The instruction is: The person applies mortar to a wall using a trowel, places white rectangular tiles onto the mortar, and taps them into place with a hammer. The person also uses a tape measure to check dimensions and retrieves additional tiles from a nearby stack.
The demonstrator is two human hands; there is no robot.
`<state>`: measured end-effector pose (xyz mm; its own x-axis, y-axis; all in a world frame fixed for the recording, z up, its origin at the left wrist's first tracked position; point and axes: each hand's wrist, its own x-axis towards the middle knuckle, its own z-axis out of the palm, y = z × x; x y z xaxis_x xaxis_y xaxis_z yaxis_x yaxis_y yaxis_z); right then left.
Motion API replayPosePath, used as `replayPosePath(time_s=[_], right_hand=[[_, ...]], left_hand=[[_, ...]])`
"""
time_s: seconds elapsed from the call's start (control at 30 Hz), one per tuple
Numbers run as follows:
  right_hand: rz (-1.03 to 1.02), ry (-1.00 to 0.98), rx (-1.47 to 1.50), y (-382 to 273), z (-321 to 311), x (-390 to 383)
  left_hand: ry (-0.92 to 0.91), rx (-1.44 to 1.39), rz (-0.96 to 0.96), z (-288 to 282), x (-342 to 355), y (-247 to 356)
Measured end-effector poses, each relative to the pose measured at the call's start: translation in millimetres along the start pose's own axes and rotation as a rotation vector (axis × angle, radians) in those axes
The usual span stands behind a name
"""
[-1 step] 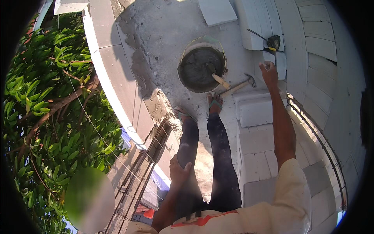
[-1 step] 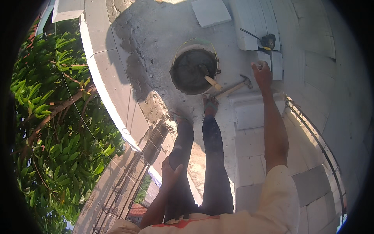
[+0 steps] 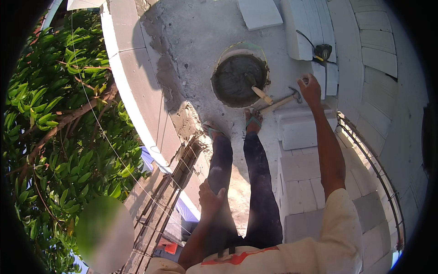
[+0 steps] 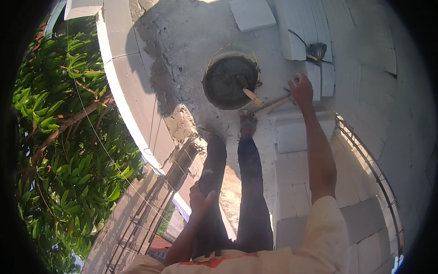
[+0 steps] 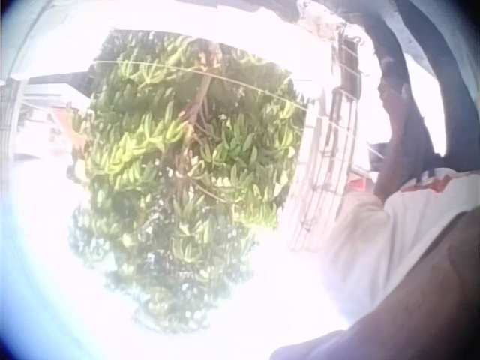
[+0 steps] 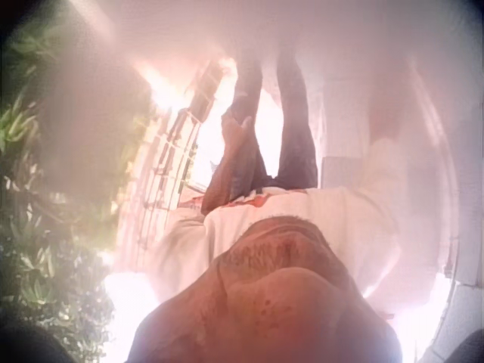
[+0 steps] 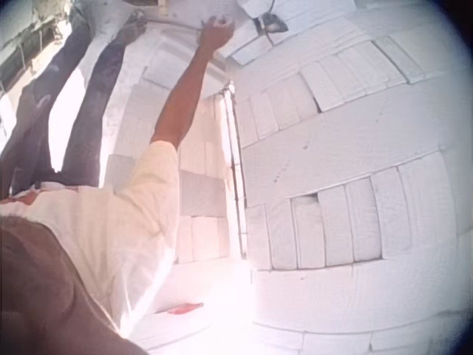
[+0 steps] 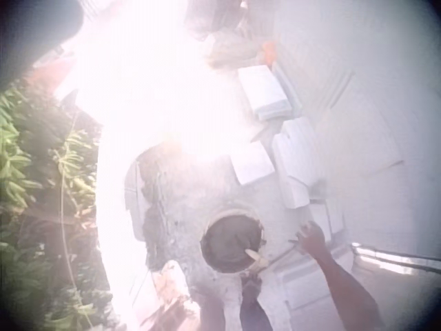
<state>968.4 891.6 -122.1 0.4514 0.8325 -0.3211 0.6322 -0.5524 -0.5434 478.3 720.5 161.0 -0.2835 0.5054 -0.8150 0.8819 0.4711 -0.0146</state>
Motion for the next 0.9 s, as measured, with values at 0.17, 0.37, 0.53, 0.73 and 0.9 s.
replayPosePath(time_s=[0.17,0.37,0.53,0.73,0.9], right_hand=[[-0.470,-0.262,-0.663,-140,105,-45],[-0.259,-0.544,-0.926,-159,155,-33],[-0.124,-0.680,-0.750,-219,109,-35],[-0.246,-0.543,-0.742,-137,144,-43],[0.112,-0.715,-0.134,-133,125,-70]], left_hand=[[0.074,0.146,-0.115,21,22,10],[0.064,0.107,-0.117,32,33,-13],[0.116,-0.029,-0.177,35,38,-26],[0.071,-0.012,-0.142,35,50,-28],[0.086,-0.020,-0.181,28,52,-25]])
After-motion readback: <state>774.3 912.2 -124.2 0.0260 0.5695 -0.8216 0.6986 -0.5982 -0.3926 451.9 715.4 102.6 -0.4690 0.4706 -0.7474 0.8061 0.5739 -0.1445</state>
